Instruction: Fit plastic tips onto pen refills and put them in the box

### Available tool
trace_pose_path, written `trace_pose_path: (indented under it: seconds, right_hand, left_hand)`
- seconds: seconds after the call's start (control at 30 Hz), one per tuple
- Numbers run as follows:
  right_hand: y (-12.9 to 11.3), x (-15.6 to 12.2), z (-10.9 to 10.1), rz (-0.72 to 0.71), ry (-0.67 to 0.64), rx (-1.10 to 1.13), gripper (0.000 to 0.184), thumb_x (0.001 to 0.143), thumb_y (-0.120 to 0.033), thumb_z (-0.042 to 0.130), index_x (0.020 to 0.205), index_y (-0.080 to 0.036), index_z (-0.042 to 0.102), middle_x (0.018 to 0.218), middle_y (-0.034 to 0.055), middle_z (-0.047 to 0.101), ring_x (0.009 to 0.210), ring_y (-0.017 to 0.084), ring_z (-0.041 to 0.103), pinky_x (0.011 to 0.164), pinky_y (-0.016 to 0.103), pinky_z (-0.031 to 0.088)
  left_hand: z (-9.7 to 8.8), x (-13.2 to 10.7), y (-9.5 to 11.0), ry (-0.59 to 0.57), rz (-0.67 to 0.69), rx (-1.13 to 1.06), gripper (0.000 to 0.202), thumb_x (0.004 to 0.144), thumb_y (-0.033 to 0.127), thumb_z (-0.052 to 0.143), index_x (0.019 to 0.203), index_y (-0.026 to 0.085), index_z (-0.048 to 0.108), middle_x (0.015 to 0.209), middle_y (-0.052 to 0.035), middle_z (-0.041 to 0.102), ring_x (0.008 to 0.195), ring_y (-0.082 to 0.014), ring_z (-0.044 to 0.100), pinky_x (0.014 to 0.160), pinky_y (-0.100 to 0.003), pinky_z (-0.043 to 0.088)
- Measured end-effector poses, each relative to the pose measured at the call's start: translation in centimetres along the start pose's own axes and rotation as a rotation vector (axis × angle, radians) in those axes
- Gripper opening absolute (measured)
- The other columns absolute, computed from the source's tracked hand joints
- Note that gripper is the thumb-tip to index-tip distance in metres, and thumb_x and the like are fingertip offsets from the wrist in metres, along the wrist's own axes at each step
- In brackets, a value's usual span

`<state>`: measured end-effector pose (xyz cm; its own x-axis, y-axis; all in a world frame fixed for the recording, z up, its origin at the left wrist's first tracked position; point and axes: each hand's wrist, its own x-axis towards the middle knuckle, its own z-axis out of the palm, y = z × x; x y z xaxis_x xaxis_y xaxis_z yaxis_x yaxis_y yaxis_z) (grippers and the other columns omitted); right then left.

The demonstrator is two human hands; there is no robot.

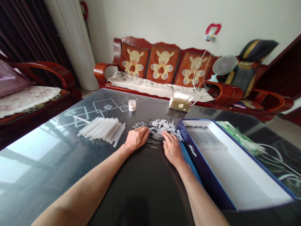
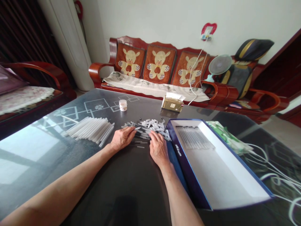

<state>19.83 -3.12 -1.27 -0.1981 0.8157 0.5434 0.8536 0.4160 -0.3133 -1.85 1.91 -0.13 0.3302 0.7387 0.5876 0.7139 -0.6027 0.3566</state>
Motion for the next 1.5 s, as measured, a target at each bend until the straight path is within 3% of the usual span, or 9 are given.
trace_pose_path:
  seconds: [0.17,0.4,0.5,0.8,1.0,1.13,1.27,1.4,1.5]
  right_hand:
    - [-0.9,0.1,-0.1,0.044,-0.109,-0.147,0.031,0.090,-0.022,0.045,0.116,-0.021,0.063,0.135,0.0061,0.056,0.124,0.029,0.045,0.097,0.049,0.040]
    - [0.2,-0.3,-0.2,0.058,0.180,-0.002,0.026,0.090,-0.021,0.043,0.102,-0.016,0.065,0.112,0.0119,0.063,0.109,0.023,0.056,0.098,0.040,0.044]
    - [0.9,0.2,-0.4,0.121,0.228,0.009,0.026,0.089,-0.022,0.045,0.103,-0.016,0.066,0.104,0.0109,0.063,0.100,0.021,0.060,0.092,0.036,0.048]
    - [1.7,4.9,-0.3,0.182,-0.101,-0.212,0.020,0.082,-0.020,0.056,0.095,-0.021,0.071,0.088,0.0070,0.066,0.076,0.018,0.061,0.073,0.029,0.047]
    - [1.8,5.5,-0.1,0.114,-0.129,-0.301,0.015,0.084,-0.024,0.056,0.076,-0.023,0.069,0.079,0.0047,0.063,0.068,0.017,0.057,0.064,0.027,0.043]
    - [1.6,5.6,-0.5,0.081,-0.116,-0.304,0.018,0.085,-0.023,0.051,0.076,-0.021,0.066,0.083,0.0073,0.064,0.069,0.017,0.058,0.066,0.028,0.044]
    - [0.7,5.1,-1.1,0.168,0.043,-0.090,0.015,0.085,-0.024,0.049,0.085,-0.019,0.063,0.087,0.0095,0.066,0.078,0.021,0.062,0.072,0.031,0.047]
    - [-1.0,3.3,-0.6,0.451,0.116,0.442,0.023,0.084,-0.040,0.054,0.092,-0.019,0.061,0.080,0.0047,0.068,0.074,0.020,0.065,0.066,0.030,0.051]
    - [-1.7,1.9,0.6,0.614,0.156,0.740,0.033,0.079,-0.048,0.059,0.095,-0.019,0.063,0.082,0.0028,0.067,0.072,0.017,0.064,0.059,0.027,0.051]
  left_hand:
    - [0.2,-0.1,0.2,-0.049,0.052,-0.001,0.029,0.097,0.037,0.040,0.104,0.020,0.063,0.087,-0.0036,0.069,0.079,-0.0138,0.066,0.067,-0.021,0.048]
    - [0.1,-0.1,0.1,-0.068,0.040,0.000,0.030,0.097,0.038,0.040,0.103,0.021,0.064,0.087,-0.0040,0.069,0.079,-0.0147,0.067,0.066,-0.022,0.048]
    - [0.2,-0.1,0.1,-0.066,0.035,0.001,0.030,0.097,0.038,0.040,0.102,0.021,0.064,0.088,-0.0041,0.069,0.079,-0.0150,0.067,0.065,-0.022,0.048]
    - [0.1,-0.1,0.1,-0.083,0.053,0.019,0.031,0.097,0.039,0.038,0.103,0.021,0.063,0.086,-0.0036,0.069,0.077,-0.0150,0.066,0.062,-0.022,0.046]
    - [0.0,-0.1,0.3,-0.095,0.052,0.018,0.033,0.098,0.039,0.037,0.103,0.021,0.063,0.086,-0.0041,0.069,0.076,-0.0150,0.066,0.061,-0.021,0.045]
    - [-0.2,0.0,0.5,-0.104,0.053,0.026,0.034,0.098,0.040,0.036,0.101,0.020,0.064,0.084,-0.0045,0.069,0.074,-0.0143,0.066,0.059,-0.020,0.044]
    - [-0.2,-0.1,0.4,-0.107,0.070,0.032,0.033,0.098,0.039,0.036,0.107,0.021,0.063,0.086,-0.0039,0.069,0.074,-0.0151,0.066,0.059,-0.021,0.046]
    - [0.0,-0.2,0.4,-0.099,0.105,0.025,0.035,0.097,0.039,0.038,0.120,0.023,0.058,0.092,-0.0041,0.070,0.076,-0.0159,0.068,0.061,-0.022,0.048]
    - [0.0,-0.2,0.5,-0.122,0.131,0.022,0.035,0.098,0.038,0.037,0.120,0.023,0.059,0.090,-0.0040,0.070,0.074,-0.0149,0.068,0.060,-0.021,0.048]
